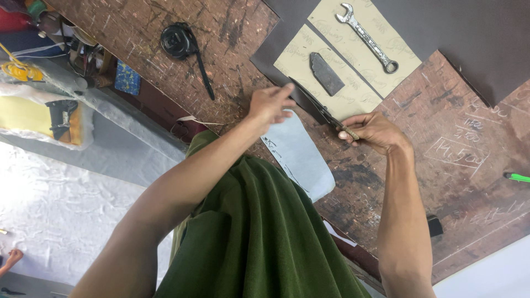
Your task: The person measures and cuts pieces of dark leather or vinyl on a wooden workbench using a template, a marking tool, and shears.
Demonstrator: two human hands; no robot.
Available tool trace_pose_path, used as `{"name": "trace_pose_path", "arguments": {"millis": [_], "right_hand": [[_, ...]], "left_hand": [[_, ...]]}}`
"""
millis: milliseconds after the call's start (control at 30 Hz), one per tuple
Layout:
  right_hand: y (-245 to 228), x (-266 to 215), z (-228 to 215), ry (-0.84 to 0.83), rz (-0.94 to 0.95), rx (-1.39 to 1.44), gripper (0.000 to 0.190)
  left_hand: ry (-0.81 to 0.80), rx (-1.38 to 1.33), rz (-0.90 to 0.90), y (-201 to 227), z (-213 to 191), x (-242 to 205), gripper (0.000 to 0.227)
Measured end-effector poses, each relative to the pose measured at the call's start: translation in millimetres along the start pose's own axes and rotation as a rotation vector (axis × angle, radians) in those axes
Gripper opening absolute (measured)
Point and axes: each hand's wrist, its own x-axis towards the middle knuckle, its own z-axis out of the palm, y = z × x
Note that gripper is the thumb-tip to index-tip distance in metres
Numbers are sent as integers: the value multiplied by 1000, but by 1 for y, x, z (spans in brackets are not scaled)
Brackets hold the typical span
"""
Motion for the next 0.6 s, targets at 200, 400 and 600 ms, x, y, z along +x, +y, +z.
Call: {"name": "trace_pose_path", "arguments": {"millis": [200,400,600], "right_hand": [[-8,2,5,-37,13,57,33],[-16,1,14,-13,-14,50,27],[-16,1,18,17,-33,3,25]], "left_hand": [[-58,-63,16,3,-13,8,34],[-73,-70,38,0,-14,8,34],[-85,-75,51,-2,-16,8,36]]}}
